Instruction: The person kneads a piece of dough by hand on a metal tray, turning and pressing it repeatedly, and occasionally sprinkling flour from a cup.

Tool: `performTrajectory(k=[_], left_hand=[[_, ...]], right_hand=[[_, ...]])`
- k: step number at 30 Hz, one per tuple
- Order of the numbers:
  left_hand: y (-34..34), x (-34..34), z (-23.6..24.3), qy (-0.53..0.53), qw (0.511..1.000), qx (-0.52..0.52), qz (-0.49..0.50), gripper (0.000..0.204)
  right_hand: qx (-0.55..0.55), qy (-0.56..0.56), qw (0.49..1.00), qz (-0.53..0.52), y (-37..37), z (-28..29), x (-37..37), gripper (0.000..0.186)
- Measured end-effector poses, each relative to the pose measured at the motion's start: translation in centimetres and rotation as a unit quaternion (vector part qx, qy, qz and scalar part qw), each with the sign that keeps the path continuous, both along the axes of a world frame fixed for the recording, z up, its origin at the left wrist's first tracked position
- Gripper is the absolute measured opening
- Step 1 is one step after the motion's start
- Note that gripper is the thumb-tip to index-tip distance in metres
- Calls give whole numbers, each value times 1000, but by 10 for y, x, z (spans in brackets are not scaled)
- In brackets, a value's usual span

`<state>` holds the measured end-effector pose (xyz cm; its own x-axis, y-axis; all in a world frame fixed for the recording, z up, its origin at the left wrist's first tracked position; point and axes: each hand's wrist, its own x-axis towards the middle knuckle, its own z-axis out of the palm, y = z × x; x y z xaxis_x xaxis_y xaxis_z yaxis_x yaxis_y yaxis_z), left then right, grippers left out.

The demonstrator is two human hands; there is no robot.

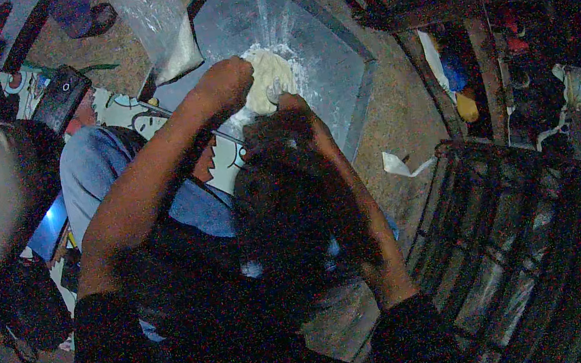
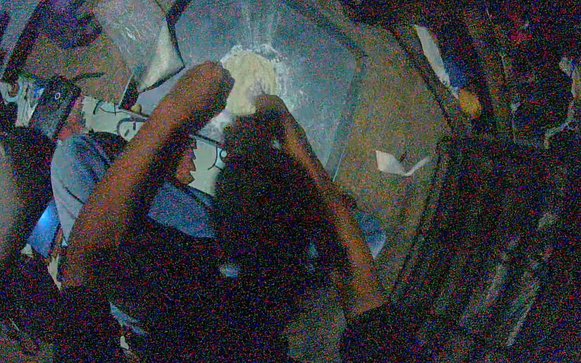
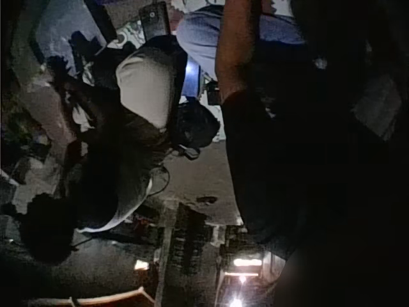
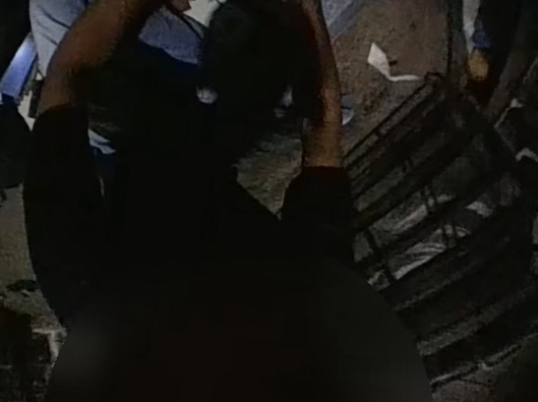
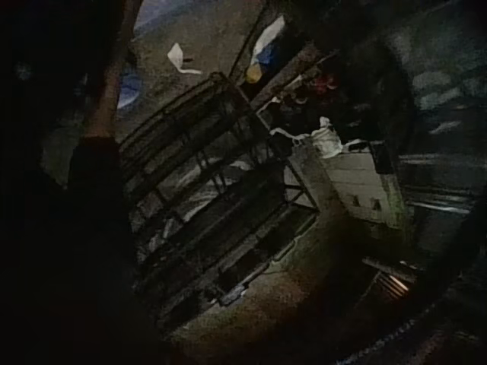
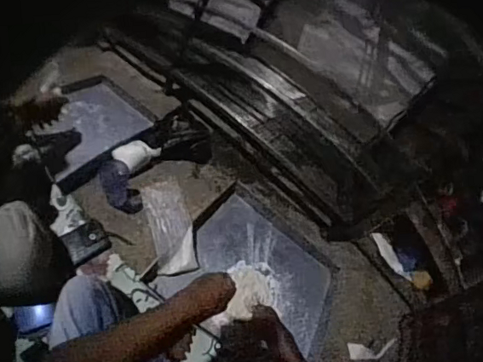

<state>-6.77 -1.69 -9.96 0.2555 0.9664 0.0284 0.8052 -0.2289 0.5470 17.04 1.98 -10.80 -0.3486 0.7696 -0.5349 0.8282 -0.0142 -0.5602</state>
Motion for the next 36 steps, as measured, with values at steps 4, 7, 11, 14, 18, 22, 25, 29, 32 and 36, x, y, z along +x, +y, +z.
performTrajectory(k=[4,7,11,14,18,22,25,29,32,36], left_hand=[[7,2,14,-128,989,5,77,20],[-7,-2,24,-129,984,65,106,23],[4,-23,19,-136,989,-22,53,26],[1,-14,20,-144,987,7,69,27],[0,-15,29,-129,989,-18,73,27],[-2,-22,17,-116,990,-14,78,22],[2,-16,19,-110,989,-57,84,24],[10,5,29,-95,995,3,11,21],[3,8,13,-71,996,12,44,20],[-5,33,11,-45,999,4,4,25]], right_hand=[[-23,11,999,-39,25,-2,8,25],[179,-3,975,132,33,24,-3,27],[304,-99,928,189,22,54,-45,27],[229,-218,923,220,22,38,-57,30],[113,-292,926,210,32,37,-66,24],[111,-275,916,271,27,45,-72,25],[90,-257,917,292,30,53,-66,21],[107,-208,943,236,48,44,-21,22],[147,-175,939,255,35,45,-33,22],[218,-176,925,256,9,65,-15,21]])
